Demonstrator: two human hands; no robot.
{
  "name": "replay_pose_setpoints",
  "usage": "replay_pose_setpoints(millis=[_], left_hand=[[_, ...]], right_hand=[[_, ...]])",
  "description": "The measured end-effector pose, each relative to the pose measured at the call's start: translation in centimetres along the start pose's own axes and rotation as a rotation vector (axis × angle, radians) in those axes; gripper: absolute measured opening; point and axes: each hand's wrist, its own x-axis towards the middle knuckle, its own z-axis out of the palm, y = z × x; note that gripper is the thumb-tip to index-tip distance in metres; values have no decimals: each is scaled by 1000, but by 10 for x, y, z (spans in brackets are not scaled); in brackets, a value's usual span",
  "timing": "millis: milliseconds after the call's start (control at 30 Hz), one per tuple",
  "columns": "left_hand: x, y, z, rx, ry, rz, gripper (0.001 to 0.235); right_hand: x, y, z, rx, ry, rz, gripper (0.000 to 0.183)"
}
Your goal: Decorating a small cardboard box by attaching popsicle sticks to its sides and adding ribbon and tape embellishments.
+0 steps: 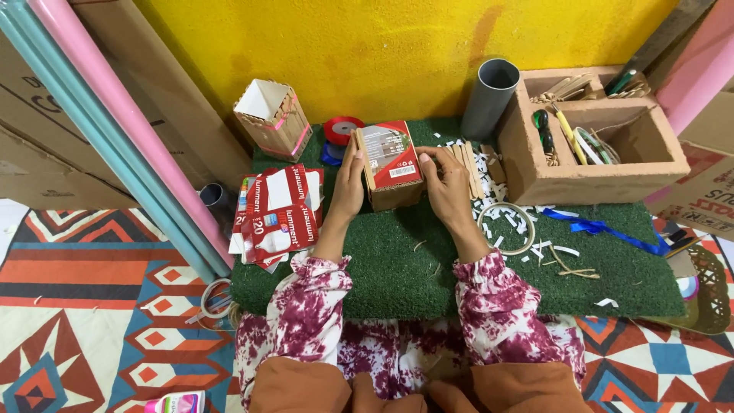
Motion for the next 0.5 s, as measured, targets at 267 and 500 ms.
replay_pose_setpoints(millis=[267,500], left_hand=[[-4,5,1,38,12,10,65],[-8,8,9,-46,58,48,62]], right_hand=[[-2,-7,0,71,45,0,23],[3,5,0,266,94,8,21]])
